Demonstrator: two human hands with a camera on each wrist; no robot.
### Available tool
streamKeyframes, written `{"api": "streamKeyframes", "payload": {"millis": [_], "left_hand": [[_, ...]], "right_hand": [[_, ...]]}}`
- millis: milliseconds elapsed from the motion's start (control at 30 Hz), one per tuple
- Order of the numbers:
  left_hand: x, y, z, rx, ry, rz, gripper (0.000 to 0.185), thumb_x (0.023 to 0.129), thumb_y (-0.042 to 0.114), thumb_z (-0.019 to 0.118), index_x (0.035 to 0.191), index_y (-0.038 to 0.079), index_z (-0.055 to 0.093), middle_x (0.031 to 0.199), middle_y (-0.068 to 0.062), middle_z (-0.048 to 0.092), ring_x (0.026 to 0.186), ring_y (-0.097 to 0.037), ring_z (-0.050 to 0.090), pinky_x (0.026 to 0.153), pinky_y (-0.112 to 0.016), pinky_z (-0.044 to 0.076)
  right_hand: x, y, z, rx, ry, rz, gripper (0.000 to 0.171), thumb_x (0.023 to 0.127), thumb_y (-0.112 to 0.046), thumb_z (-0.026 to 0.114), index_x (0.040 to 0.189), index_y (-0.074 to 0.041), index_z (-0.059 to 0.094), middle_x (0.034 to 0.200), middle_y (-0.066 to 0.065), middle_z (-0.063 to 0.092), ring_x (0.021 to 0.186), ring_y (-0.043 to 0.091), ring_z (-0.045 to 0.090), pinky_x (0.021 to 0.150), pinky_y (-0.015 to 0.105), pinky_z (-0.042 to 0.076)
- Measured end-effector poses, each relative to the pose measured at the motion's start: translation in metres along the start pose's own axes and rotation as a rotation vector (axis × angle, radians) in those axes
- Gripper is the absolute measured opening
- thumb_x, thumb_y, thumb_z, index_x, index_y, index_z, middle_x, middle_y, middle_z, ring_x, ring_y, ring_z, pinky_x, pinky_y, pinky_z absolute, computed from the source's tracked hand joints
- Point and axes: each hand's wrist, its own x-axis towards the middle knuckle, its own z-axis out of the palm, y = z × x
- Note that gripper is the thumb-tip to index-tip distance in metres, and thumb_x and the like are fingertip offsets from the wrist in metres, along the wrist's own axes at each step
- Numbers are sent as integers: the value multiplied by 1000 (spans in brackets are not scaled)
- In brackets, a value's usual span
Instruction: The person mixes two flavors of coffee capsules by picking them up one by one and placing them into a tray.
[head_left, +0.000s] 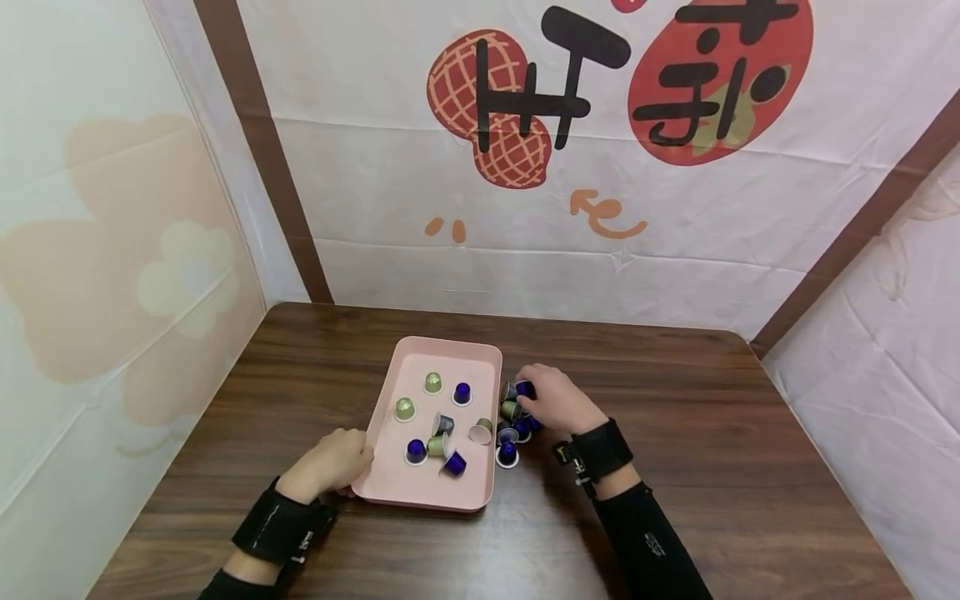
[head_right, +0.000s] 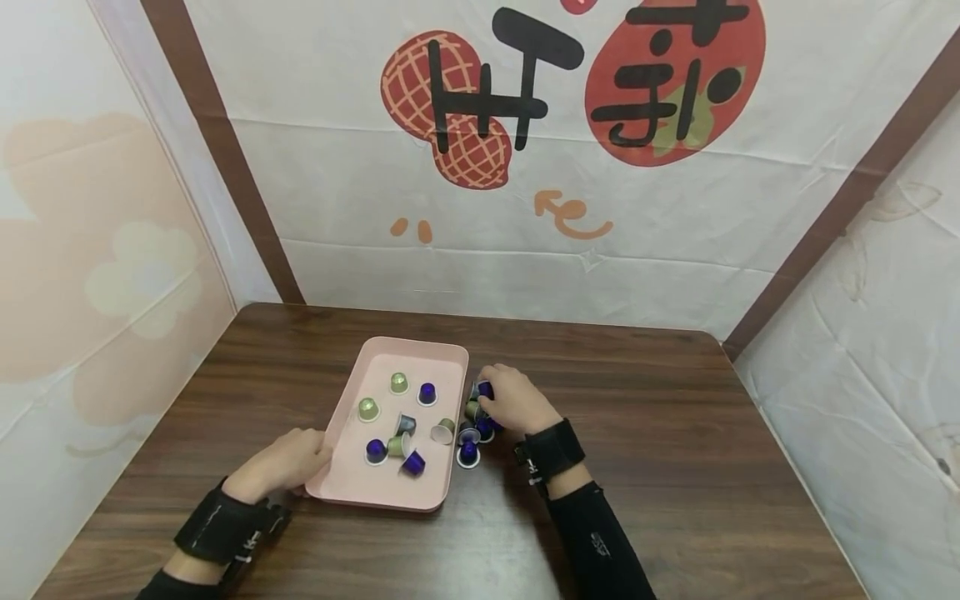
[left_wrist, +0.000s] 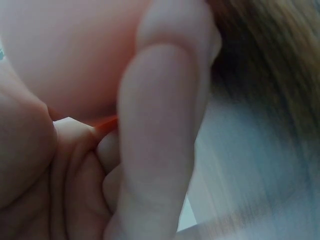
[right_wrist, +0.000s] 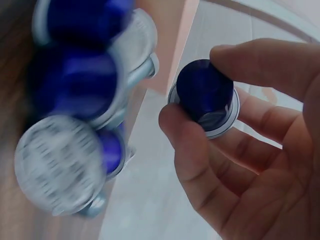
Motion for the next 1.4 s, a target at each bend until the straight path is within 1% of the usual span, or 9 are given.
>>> {"api": "streamKeyframes", "payload": {"millis": [133, 267, 367, 500, 700, 800, 1000, 1233, 1400], "left_hand": [[0, -1, 0, 5, 6, -1, 23, 92, 6, 44, 71, 5, 55, 56, -6, 51, 41, -14, 53, 39, -27, 45], [0, -2, 0, -4, 8, 3, 23, 92, 6, 44, 72, 5, 55, 56, -5, 52, 41, -14, 53, 39, -27, 46], [0, -1, 1, -4, 11, 6, 22, 92, 6, 44, 73, 5, 55, 56, -5, 51, 40, -14, 53, 39, -26, 45], [-1, -2, 1, 3, 17, 8, 21, 91, 6, 45, 73, 4, 56, 57, -5, 51, 40, -14, 53, 38, -26, 45], [-4, -2, -2, -4, 23, 5, 20, 91, 6, 45, 73, 4, 56, 58, -6, 51, 40, -14, 53, 39, -27, 46], [-4, -1, -1, -7, 22, 2, 20, 90, 6, 46, 73, 4, 56, 58, -6, 52, 41, -14, 54, 39, -27, 46], [-4, -1, 0, -2, 13, -5, 20, 91, 6, 46, 75, 3, 56, 58, -7, 52, 40, -14, 54, 39, -27, 46], [-3, -1, 0, 5, 23, 1, 21, 91, 6, 46, 74, 3, 56, 58, -6, 52, 40, -14, 54, 39, -27, 46], [-4, -1, 1, 6, 15, -3, 20, 92, 6, 46, 74, 3, 56, 58, -6, 52, 41, -14, 54, 39, -27, 46]], "right_hand": [[20, -13, -3, -41, -33, -53, 25, 89, -14, 63, 112, -4, 61, 100, 6, 60, 82, 14, 56, 71, 30, 49], [40, -22, -3, -53, -105, -101, 24, 90, -12, 62, 111, -3, 60, 100, 6, 60, 79, 14, 54, 69, 29, 48], [54, -26, -2, -69, -165, -96, 22, 89, -12, 62, 110, -4, 59, 96, 5, 60, 74, 13, 53, 65, 27, 46], [69, -29, 2, -98, -223, -71, 25, 90, -14, 62, 114, -4, 60, 97, 4, 61, 72, 12, 53, 64, 26, 46], [87, -33, 8, -130, -271, -65, 27, 91, -16, 60, 116, -7, 60, 100, 3, 61, 77, 13, 53, 67, 25, 45], [91, -34, 9, -132, -273, -66, 29, 92, -17, 60, 119, -7, 60, 105, 4, 62, 84, 15, 55, 72, 26, 46], [90, -33, 7, -117, -281, -42, 35, 92, -17, 59, 125, -7, 56, 117, 9, 60, 105, 20, 57, 83, 30, 49], [86, -25, -4, -107, -264, -30, 33, 92, -16, 59, 124, -7, 57, 115, 9, 60, 102, 21, 58, 80, 31, 49], [74, -16, -15, -94, -257, -46, 30, 92, -12, 57, 121, -3, 58, 111, 10, 62, 96, 21, 59, 80, 33, 49]]}}
